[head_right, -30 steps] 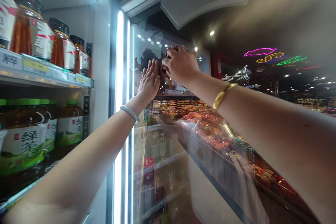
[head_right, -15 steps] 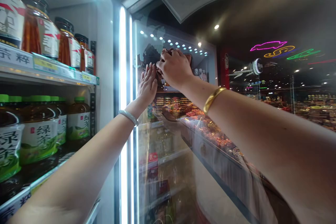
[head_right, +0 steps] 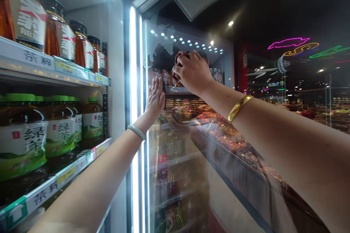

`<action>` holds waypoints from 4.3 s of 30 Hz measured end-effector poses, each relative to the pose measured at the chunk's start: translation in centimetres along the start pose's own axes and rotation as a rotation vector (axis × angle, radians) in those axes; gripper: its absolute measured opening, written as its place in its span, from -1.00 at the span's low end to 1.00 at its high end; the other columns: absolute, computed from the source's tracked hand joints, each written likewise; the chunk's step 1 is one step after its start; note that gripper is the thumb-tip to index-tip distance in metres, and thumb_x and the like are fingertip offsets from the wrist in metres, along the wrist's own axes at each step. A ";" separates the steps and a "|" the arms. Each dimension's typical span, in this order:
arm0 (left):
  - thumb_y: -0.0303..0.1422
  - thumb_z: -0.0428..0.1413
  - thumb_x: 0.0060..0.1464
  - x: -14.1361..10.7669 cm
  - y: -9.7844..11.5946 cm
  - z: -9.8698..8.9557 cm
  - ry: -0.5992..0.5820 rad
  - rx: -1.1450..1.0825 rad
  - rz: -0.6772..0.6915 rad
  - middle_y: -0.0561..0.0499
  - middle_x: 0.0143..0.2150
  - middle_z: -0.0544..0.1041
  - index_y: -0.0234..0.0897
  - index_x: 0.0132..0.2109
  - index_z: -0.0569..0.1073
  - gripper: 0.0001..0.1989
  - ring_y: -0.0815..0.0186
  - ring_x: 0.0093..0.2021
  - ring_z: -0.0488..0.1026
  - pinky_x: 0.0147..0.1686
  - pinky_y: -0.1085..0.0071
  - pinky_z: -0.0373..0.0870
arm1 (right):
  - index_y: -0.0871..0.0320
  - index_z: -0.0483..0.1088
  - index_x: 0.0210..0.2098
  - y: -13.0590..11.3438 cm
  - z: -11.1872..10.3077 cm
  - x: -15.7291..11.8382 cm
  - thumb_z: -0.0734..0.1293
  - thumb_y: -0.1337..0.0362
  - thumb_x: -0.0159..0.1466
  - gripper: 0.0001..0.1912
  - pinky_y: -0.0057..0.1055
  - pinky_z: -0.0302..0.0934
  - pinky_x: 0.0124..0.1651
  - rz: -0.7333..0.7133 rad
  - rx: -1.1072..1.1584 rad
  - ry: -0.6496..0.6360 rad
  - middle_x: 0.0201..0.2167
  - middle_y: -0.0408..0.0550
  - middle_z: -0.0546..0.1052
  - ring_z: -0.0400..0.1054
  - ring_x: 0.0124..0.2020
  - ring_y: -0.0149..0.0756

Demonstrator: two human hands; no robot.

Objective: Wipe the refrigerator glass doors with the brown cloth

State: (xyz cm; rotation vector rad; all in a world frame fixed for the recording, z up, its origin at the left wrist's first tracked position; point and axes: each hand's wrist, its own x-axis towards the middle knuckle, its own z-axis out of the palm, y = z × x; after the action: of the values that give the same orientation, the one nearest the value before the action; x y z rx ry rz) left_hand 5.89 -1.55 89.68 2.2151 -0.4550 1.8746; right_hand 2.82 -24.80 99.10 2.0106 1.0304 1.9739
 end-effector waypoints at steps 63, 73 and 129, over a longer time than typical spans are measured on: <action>-0.33 -0.22 0.48 -16.8 6.0 3.9 -0.027 -0.019 -0.119 0.02 0.62 -0.22 -0.02 0.57 -0.29 -0.35 0.23 0.59 -0.41 0.57 0.00 -0.35 | 0.04 0.56 -0.05 -13.5 2.5 -15.2 0.35 0.25 0.41 -0.83 -0.05 0.13 0.51 0.041 0.108 0.089 0.08 -0.11 0.55 0.30 0.26 -0.14; -0.38 -0.25 0.45 -20.0 9.8 4.0 -0.072 -0.103 -0.168 0.04 0.63 -0.20 -0.03 0.57 -0.26 -0.35 0.20 0.60 -0.34 0.56 -0.01 -0.42 | 0.03 0.56 0.00 -10.8 -0.7 -20.1 0.42 0.23 0.36 -0.78 0.00 0.13 0.49 0.095 0.119 0.108 0.10 -0.08 0.56 0.30 0.27 -0.07; -0.44 -0.11 0.35 -26.9 30.2 7.5 -0.019 -0.293 -0.207 -0.07 0.61 -0.07 -0.22 0.58 -0.19 -0.25 0.14 0.61 -0.36 0.57 -0.04 -0.50 | -0.05 0.56 0.01 -6.4 -10.8 -38.4 0.53 0.37 0.22 -0.61 0.19 0.25 0.40 0.553 -0.033 0.199 0.01 0.00 0.54 0.43 0.16 0.02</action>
State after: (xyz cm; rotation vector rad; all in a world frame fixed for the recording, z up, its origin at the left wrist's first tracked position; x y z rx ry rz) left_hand -2.03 -29.53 60.67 2.0046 -0.4517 1.5726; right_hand -5.84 -44.99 65.17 2.2967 0.4885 2.4726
